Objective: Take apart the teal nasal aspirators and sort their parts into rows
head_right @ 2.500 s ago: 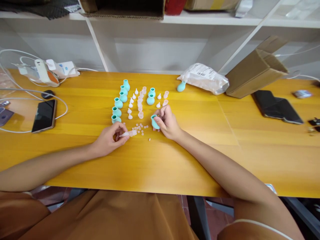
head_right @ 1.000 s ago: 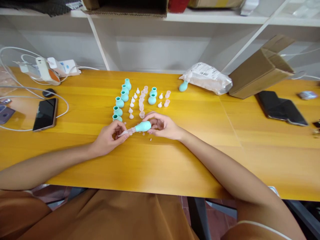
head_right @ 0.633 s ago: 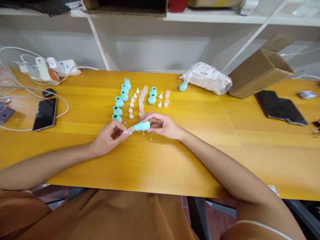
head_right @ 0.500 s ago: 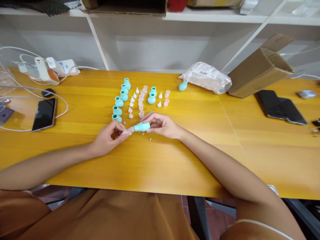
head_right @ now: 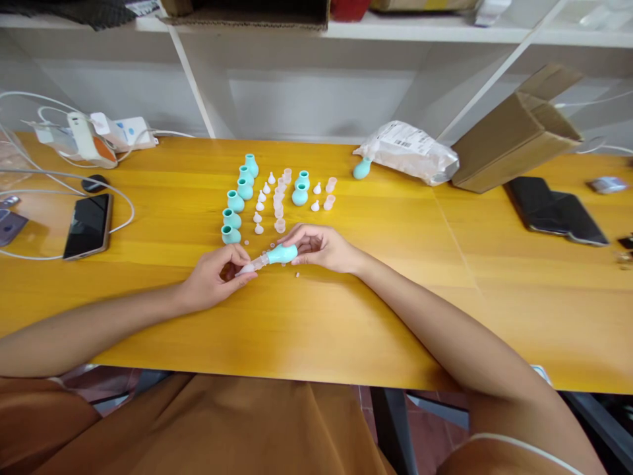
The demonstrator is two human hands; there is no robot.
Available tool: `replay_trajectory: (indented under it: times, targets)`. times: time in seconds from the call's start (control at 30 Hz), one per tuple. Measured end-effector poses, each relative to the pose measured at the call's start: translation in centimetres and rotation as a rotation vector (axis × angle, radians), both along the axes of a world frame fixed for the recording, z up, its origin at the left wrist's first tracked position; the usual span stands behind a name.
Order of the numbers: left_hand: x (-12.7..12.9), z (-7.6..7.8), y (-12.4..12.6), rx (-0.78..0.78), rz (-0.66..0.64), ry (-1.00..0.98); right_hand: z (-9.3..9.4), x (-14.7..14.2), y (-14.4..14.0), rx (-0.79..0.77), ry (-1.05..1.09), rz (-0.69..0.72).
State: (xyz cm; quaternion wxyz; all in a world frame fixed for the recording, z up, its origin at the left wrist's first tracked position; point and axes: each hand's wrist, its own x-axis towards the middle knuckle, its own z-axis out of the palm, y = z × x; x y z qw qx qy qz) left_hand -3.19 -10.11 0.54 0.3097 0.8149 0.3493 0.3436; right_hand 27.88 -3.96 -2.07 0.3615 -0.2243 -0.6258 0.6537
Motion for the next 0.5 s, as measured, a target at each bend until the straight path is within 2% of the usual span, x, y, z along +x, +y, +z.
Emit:
replay_trajectory:
  times: [0.2,0.5]
  targets:
    - [-0.11,0.01,0.07,0.082,-0.058,0.025,0.12,0.03,0.03,-0.002,-0.010,0.031]
    - [-0.62,-0.14,0.22,0.093,-0.065,0.088,0.31,0.25,-0.05,-0.043,-0.070,0.028]
